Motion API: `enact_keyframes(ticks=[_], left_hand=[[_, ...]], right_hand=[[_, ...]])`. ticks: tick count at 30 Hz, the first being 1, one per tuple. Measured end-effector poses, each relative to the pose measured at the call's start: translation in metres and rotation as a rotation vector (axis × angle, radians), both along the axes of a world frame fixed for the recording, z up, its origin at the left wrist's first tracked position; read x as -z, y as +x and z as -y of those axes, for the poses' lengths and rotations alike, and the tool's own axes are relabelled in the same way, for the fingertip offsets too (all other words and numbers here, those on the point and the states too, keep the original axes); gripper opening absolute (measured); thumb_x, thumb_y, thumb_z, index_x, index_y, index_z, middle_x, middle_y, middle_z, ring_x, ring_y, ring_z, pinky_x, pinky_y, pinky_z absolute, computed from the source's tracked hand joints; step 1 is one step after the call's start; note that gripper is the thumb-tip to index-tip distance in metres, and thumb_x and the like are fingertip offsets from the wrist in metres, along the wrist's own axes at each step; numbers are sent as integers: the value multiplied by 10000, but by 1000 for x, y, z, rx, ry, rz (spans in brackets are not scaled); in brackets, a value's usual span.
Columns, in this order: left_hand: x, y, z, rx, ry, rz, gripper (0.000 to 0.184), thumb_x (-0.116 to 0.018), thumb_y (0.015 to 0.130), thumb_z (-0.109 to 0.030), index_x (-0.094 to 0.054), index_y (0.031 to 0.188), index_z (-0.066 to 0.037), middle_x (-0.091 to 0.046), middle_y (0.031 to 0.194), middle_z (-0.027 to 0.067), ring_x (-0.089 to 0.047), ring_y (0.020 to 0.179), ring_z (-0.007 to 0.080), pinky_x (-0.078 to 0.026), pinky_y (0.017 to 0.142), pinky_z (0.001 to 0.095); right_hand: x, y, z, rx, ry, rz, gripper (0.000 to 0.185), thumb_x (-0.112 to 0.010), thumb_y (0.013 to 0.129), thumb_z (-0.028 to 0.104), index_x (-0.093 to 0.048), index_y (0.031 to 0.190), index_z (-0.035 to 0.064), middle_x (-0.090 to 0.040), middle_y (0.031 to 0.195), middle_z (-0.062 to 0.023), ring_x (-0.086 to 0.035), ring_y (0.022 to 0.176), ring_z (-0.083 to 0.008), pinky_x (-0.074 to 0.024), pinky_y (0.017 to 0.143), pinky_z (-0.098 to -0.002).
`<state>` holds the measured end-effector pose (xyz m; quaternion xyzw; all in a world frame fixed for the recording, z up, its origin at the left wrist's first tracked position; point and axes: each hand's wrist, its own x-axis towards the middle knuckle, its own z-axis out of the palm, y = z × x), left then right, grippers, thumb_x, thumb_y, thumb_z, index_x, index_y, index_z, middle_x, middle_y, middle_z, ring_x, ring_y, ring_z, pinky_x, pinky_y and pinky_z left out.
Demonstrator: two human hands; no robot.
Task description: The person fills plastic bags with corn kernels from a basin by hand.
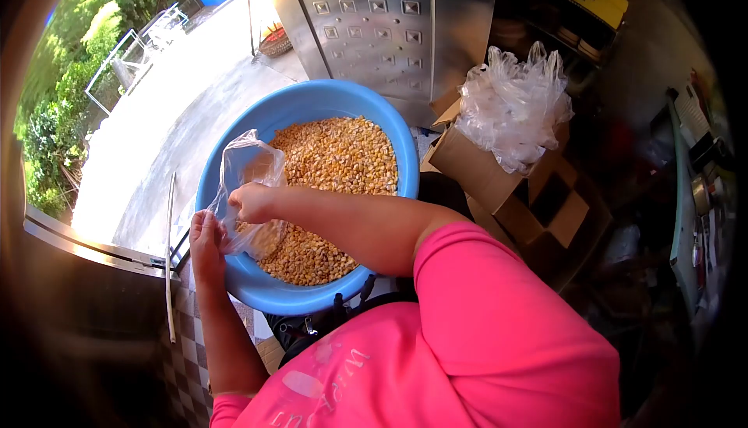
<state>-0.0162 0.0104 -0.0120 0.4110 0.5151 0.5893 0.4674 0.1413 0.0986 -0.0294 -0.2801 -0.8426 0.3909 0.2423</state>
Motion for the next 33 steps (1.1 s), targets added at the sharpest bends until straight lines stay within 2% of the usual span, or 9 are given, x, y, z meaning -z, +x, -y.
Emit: enact_keyframes(ticks=[4,6,8,12,15,19,23,26,33], left_hand=[[1,-1,-1,-29,3,-15,77,-492,939,-143,-477,907,-74,-447,678,-28,-421,580,35,-354,511,163],[2,-2,-3,-42,9,-19,79,-492,939,-145,-477,903,-76,-444,673,-29,-418,575,33,-348,500,160],[2,-4,-2,-8,-10,-11,89,-492,941,-154,-474,892,-82,-436,662,-31,-409,564,31,-338,485,159],[2,-4,-1,-3,-3,-28,106,-490,943,-171,-468,881,-88,-441,662,-26,-405,556,35,-328,474,162],[8,-7,-5,-9,33,-11,108,-490,942,-170,-467,879,-85,-447,672,-19,-409,562,40,-335,483,167],[7,-6,-5,-36,18,-34,103,-493,937,-162,-470,878,-81,-451,680,-14,-416,576,43,-352,504,168],[9,-6,-5,-67,21,-57,103,-487,940,-167,-478,894,-75,-466,690,-14,-417,546,38,-337,466,167],[12,-6,-7,-57,26,-61,111,-494,940,-180,-474,921,-72,-468,693,-17,-417,547,35,-341,467,164],[7,-2,-6,-52,16,-76,117,-492,940,-182,-466,928,-68,-476,677,-14,-424,529,36,-343,459,170]], right_hand=[[-4,9,-8,-69,83,-123,242,-561,814,70,-610,1046,21,-641,808,-107,-643,795,-172,-522,681,-293],[-49,40,-3,-96,-351,-74,159,-546,820,70,-631,942,13,-644,733,-92,-637,642,-155,-518,566,-277],[-48,56,-18,41,-348,-93,122,-534,820,62,-631,872,10,-645,716,-87,-615,559,-135,-500,486,-268],[-34,89,-42,179,-29,442,180,-615,800,109,-640,917,-25,-663,763,-122,-649,656,-224,-530,596,-332],[-25,84,-25,165,-164,698,244,-680,758,144,-664,947,-10,-666,867,-155,-650,786,-276,-523,680,-363],[-5,55,16,-293,120,1045,265,-612,744,155,-674,963,18,-664,946,-147,-626,906,-300,-501,761,-395],[11,39,27,-315,212,1030,238,-615,732,120,-667,938,14,-664,868,-144,-642,787,-291,-520,676,-389],[-6,48,19,-398,-94,1021,191,-597,738,87,-653,907,17,-651,778,-115,-632,647,-232,-514,547,-347],[-33,59,-5,-332,-701,263,154,-579,821,109,-617,948,31,-613,719,-55,-494,476,-76,-404,413,-225]])
